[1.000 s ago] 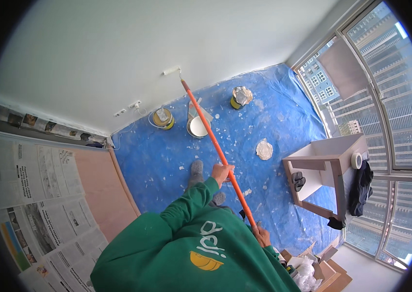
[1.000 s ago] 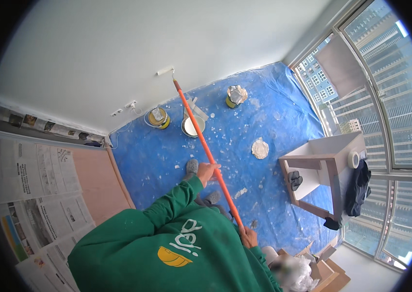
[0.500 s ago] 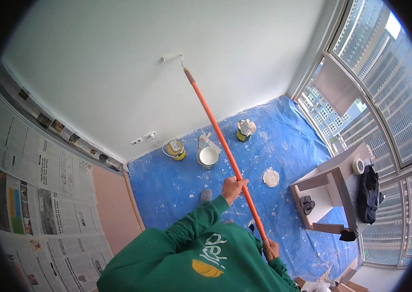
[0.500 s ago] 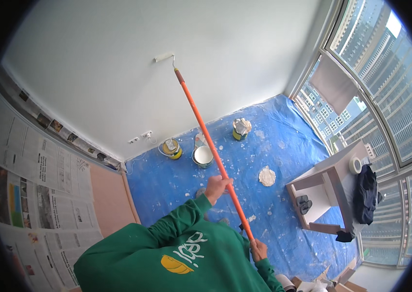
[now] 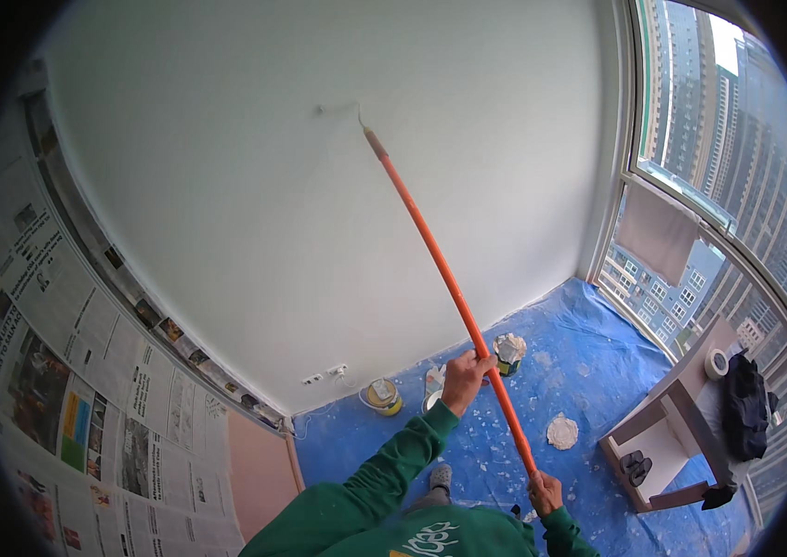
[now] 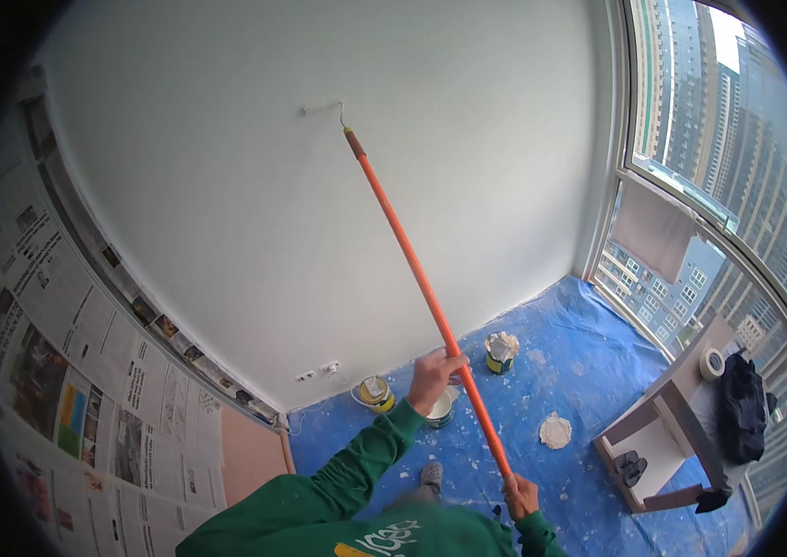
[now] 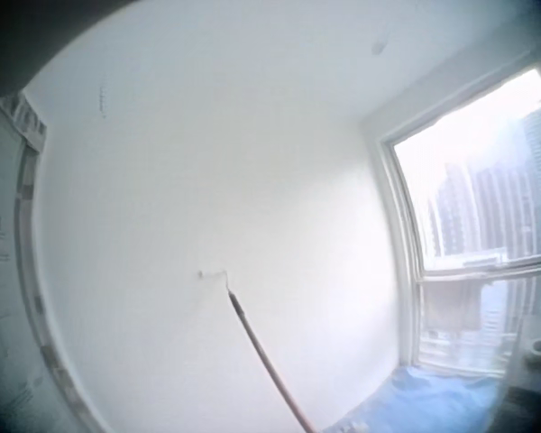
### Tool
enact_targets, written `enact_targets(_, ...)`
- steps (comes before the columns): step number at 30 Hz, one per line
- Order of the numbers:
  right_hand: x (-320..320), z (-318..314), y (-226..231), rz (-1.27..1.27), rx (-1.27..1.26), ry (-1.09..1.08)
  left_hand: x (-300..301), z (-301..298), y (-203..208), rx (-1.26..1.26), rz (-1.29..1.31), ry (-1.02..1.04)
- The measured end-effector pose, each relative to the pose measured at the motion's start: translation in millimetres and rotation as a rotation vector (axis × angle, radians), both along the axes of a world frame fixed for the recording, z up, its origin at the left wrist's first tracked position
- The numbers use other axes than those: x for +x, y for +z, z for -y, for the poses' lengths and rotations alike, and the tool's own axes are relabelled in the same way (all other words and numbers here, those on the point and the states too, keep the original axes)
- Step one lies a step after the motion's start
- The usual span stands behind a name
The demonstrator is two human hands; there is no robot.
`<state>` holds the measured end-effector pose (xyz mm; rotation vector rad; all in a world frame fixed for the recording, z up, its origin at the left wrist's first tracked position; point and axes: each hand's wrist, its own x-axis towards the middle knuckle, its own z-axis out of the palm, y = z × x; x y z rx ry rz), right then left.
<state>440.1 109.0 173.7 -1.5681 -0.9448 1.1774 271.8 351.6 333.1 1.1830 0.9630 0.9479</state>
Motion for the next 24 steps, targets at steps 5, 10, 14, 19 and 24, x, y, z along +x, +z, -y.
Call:
enact_targets(5, 0.8, -56.5, 21.5, -0.033, 0.091, -0.012, -7.0, -16.1, 24.9, 0.057, 0.036, 0.014)
enact_targets(10, 15.2, -121.7, 51.8, -0.031, 0.174, -0.001, -46.8, -9.7, -31.4, -0.102, -0.052, -0.056)
enact_targets(14, 2.8, -173.6, 124.6, -0.071, 0.198, 0.058, -134.8, 18.5, -149.5, -0.378, -0.315, -0.064)
enact_targets(19, 5.3, -227.2, 195.3, -0.063, 0.290, 0.098, -225.5, 69.9, -275.2, -0.843, -0.481, 0.109)
enact_targets(24, -13.8, -277.1, 291.5, -0.124, 0.275, 0.187, -249.0, 69.3, -278.6, -0.900, -0.354, 0.223)
